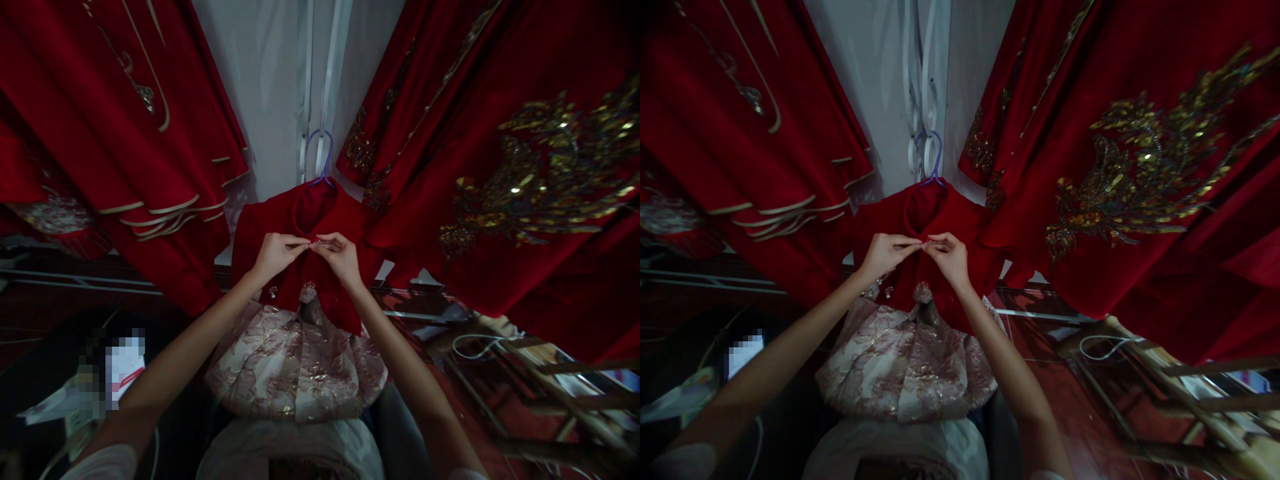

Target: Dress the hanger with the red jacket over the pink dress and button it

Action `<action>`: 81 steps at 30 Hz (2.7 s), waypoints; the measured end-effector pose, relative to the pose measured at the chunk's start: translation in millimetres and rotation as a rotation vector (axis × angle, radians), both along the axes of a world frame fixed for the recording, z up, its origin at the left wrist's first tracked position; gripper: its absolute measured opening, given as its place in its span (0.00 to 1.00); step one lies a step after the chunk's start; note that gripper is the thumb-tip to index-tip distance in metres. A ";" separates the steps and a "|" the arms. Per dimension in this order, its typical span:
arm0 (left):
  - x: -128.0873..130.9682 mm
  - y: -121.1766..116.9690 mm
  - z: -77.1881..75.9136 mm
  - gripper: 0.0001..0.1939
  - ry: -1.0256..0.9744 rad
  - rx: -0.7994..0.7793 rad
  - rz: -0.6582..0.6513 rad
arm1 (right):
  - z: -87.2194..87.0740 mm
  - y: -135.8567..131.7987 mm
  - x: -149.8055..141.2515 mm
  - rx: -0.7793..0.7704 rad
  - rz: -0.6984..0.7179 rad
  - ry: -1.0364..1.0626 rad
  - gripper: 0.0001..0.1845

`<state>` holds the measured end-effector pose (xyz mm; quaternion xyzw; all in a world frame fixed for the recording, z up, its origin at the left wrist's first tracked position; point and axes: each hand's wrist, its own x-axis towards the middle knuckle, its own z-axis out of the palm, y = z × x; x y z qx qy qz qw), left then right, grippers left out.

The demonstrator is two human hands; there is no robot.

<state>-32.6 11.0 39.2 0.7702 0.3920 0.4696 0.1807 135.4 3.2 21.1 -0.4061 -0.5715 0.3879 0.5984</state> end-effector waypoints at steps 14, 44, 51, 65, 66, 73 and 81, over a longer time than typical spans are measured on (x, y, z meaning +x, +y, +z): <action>27.4 -25.8 -43.4 0.14 -0.624 -0.550 -0.158 | -28.1 -45.6 10.1 0.003 -0.031 -0.257 0.24; -40.0 4.8 -100.3 0.13 -0.287 -0.126 0.444 | -1.0 -76.5 3.4 -0.101 0.183 -0.321 0.11; -32.8 -6.2 -88.1 0.13 -0.551 -0.193 0.319 | -18.4 -34.6 -18.7 -0.026 0.134 -0.261 0.10; -39.3 -23.8 -72.5 0.21 -0.710 -0.415 0.181 | -31.2 3.2 -59.6 0.073 0.068 -0.302 0.05; -39.1 -23.6 -72.7 0.21 -0.710 -0.414 0.181 | -30.7 2.6 -59.3 0.074 0.071 -0.301 0.05; -39.1 -18.4 -82.8 0.21 -0.655 -0.387 0.146 | -29.7 2.4 -61.6 0.056 0.053 -0.364 0.05; -48.1 -16.0 -87.7 0.17 -0.570 -0.367 0.168 | -29.8 -1.7 -65.2 0.058 0.019 -0.452 0.05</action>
